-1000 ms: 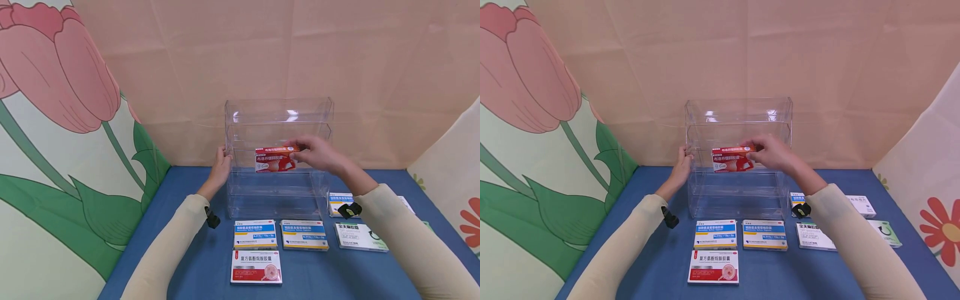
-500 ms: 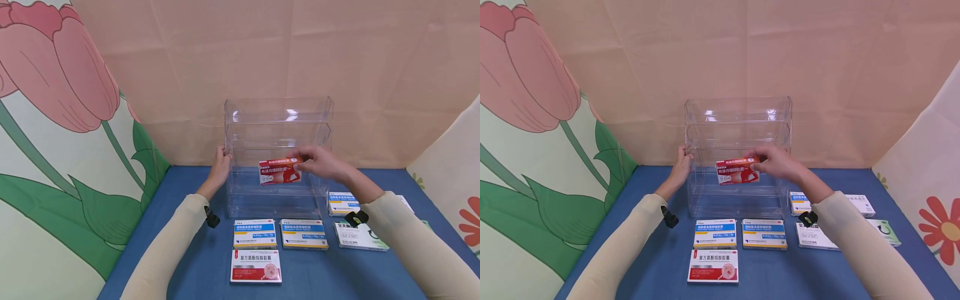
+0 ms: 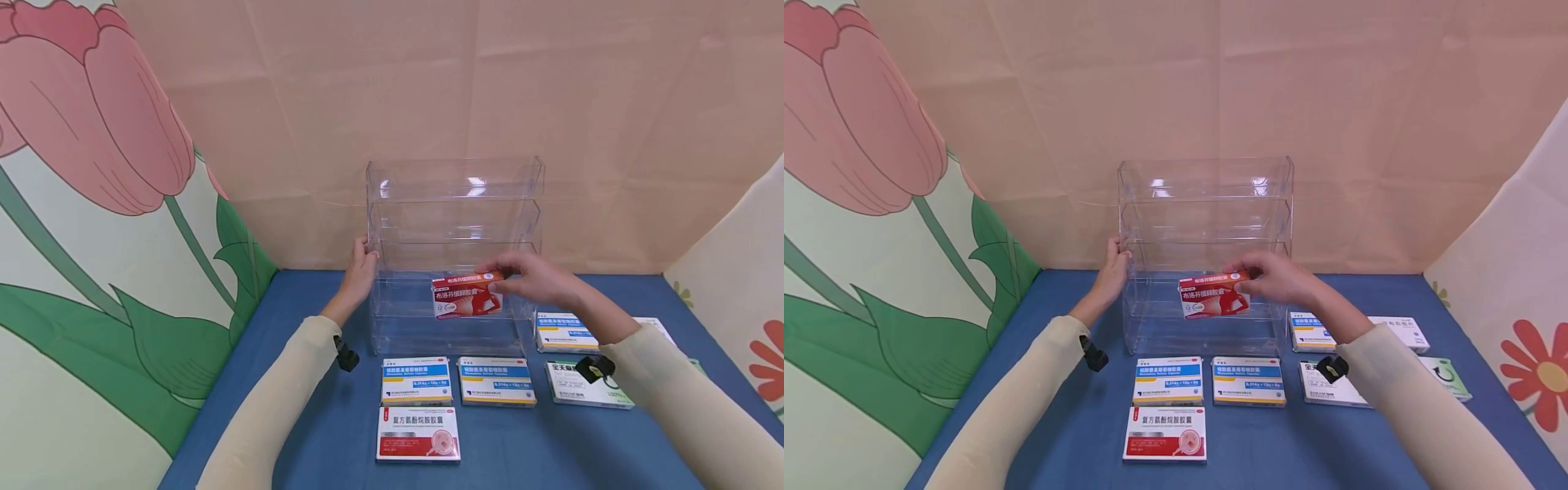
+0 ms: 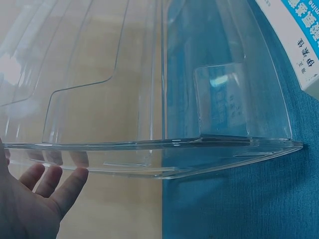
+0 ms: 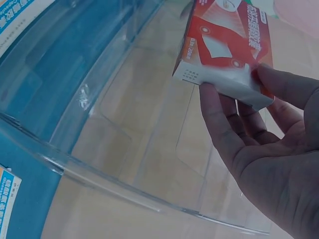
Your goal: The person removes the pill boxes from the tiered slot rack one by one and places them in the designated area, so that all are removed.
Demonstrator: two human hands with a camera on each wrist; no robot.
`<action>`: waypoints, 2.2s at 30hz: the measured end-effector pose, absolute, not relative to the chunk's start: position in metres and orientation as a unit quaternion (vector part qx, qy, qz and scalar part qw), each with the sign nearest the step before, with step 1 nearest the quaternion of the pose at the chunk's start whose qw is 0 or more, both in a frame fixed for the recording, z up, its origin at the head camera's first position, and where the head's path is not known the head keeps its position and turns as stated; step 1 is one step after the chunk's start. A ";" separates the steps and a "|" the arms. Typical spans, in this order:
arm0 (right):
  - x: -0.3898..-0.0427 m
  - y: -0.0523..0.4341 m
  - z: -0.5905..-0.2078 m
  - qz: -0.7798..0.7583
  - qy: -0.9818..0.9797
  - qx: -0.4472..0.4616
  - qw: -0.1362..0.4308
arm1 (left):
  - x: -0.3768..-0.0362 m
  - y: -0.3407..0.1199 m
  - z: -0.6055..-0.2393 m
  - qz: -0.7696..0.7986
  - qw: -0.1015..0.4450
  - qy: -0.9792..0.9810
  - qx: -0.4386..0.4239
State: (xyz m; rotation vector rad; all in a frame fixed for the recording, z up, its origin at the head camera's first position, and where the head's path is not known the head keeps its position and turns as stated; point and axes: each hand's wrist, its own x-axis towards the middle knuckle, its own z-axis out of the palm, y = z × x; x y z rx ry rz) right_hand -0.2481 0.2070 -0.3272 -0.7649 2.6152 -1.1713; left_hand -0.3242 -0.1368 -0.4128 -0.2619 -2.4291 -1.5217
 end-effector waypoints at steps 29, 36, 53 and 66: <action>-0.224 0.243 -0.350 -0.410 0.874 -0.197 0.171 | -0.324 -0.133 -0.412 -0.524 0.131 -0.836 -0.096; -0.221 0.248 -0.358 -0.418 0.868 -0.186 0.194 | -0.325 -0.133 -0.413 -0.531 0.135 -0.830 -0.103; -0.212 0.256 -0.383 -0.423 0.859 -0.172 0.230 | -0.324 -0.132 -0.411 -0.530 0.145 -0.830 -0.095; -0.202 0.263 -0.402 -0.434 0.841 -0.177 0.270 | -0.322 -0.133 -0.410 -0.527 0.133 -0.834 -0.097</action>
